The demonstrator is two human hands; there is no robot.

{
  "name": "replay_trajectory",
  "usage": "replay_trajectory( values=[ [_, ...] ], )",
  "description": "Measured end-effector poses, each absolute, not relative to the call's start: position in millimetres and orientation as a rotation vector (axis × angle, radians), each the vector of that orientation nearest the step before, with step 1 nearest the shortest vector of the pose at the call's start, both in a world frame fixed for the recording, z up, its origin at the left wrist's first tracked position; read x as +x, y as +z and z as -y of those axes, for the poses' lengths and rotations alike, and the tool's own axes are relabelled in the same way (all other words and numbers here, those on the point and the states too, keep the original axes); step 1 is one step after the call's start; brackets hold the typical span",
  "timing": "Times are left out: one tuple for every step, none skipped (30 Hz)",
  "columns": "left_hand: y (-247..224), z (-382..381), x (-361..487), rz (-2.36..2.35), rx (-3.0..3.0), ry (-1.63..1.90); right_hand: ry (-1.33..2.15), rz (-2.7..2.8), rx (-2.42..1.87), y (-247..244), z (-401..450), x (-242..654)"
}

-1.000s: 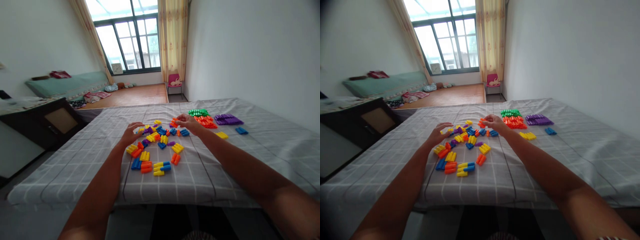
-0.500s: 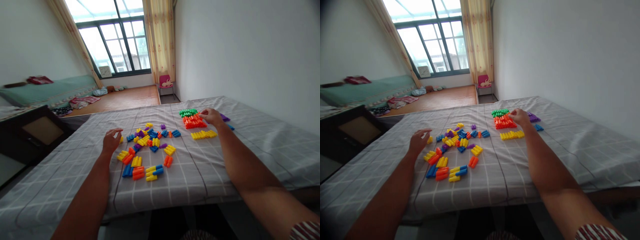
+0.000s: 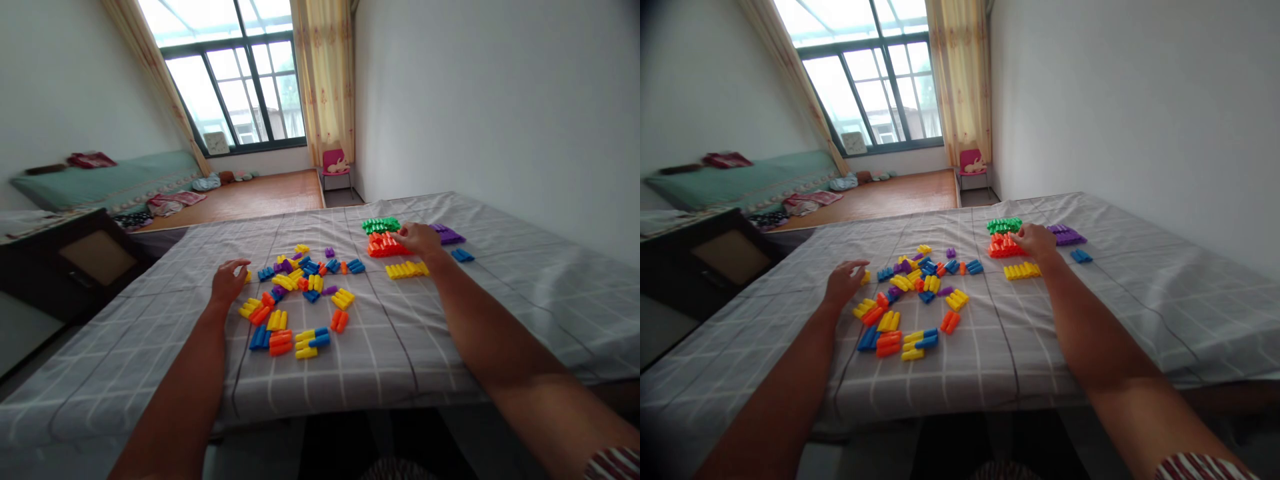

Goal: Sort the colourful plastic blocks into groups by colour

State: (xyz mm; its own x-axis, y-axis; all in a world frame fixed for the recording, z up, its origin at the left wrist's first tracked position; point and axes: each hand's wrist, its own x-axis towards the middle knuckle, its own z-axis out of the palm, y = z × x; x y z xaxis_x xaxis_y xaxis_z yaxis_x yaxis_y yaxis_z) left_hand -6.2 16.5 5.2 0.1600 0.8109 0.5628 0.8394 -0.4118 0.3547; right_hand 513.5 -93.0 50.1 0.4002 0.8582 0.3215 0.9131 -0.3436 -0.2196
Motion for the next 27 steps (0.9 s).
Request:
replay_trajectory(
  values=[
    [5.2,-16.5,-6.4,1.700,-2.351,-1.100,-0.246,1.506,-2.299,51.0,93.3,513.0],
    [5.3,-16.5,-6.5,1.716,-2.341,-1.096,-0.286,1.481,-2.290,51.7,93.4,512.1],
    [5.5,-16.3,-6.3,1.729,-2.334,-1.091,-0.325,1.463,-2.270,52.2,93.1,510.6],
    [5.8,-16.1,-5.9,1.738,-2.331,-1.084,-0.356,1.466,-2.235,52.2,92.4,508.5],
    [6.0,-15.8,-5.4,1.743,-2.330,-1.076,-0.373,1.499,-2.179,51.6,91.4,506.0],
    [6.2,-15.4,-4.8,1.745,-2.331,-1.066,-0.378,1.562,-2.103,50.4,90.1,503.0],
    [6.4,-15.1,-4.1,1.746,-2.334,-1.055,-0.378,1.645,-2.009,48.6,88.6,499.7],
    [6.5,-14.7,-3.5,1.745,-2.339,-1.047,-0.376,1.739,-1.907,46.5,86.9,496.4],
    [6.6,-14.4,-2.9,1.741,-2.344,-1.041,-0.377,1.832,-1.809,44.0,85.4,493.1],
    [6.6,-14.1,-2.5,1.736,-2.350,-1.041,-0.381,1.910,-1.725,41.4,83.9,490.0],
    [6.6,-13.8,-2.1,1.731,-2.355,-1.043,-0.388,1.967,-1.662,39.1,82.8,487.0],
    [6.5,-13.6,-1.9,1.730,-2.357,-1.047,-0.393,2.002,-1.618,37.1,82.1,483.9],
    [6.4,-13.3,-1.6,1.733,-2.357,-1.049,-0.394,2.019,-1.584,35.6,81.8,480.4],
    [6.2,-13.1,-1.3,1.740,-2.358,-1.046,-0.389,2.023,-1.554,34.9,81.9,476.2],
    [6.0,-12.8,-0.8,1.753,-2.359,-1.036,-0.382,2.012,-1.524,34.9,82.3,470.8],
    [5.8,-12.5,-0.1,1.769,-2.363,-1.022,-0.365,1.998,-1.493,35.6,83.0,463.8],
    [5.6,-12.2,0.7,1.785,-2.369,-1.008,-0.333,1.989,-1.460,37.0,83.8,455.0],
    [5.5,-11.8,1.7,1.798,-2.376,-0.996,-0.281,1.994,-1.425,38.7,84.9,444.1],
    [5.4,-11.5,2.9,1.810,-2.384,-0.986,-0.213,2.023,-1.382,40.8,86.2,431.2],
    [5.3,-11.1,4.0,1.818,-2.389,-0.981,-0.142,2.073,-1.334,42.9,87.6,416.4],
    [5.3,-10.8,4.9,1.818,-2.391,-0.982,-0.078,2.143,-1.284,44.9,89.0,400.3],
    [5.3,-10.4,5.6,1.814,-2.395,-0.985,-0.032,2.224,-1.234,46.6,90.6,383.2],
    [5.3,-10.0,6.0,1.810,-2.395,-0.991,-0.013,2.307,-1.195,48.0,92.1,365.8],
    [5.2,-9.7,6.1,1.806,-2.395,-0.999,-0.022,2.386,-1.174,48.9,93.5,348.8],
    [5.2,-9.4,5.8,1.806,-2.396,-1.010,-0.053,2.455,-1.177,49.3,94.9,332.7],
    [5.1,-9.2,5.3,1.811,-2.396,-1.022,-0.100,2.512,-1.201,49.3,96.2,318.1],
    [5.0,-9.2,4.7,1.820,-2.398,-1.031,-0.151,2.559,-1.236,48.9,97.5,305.3]
  ],
)
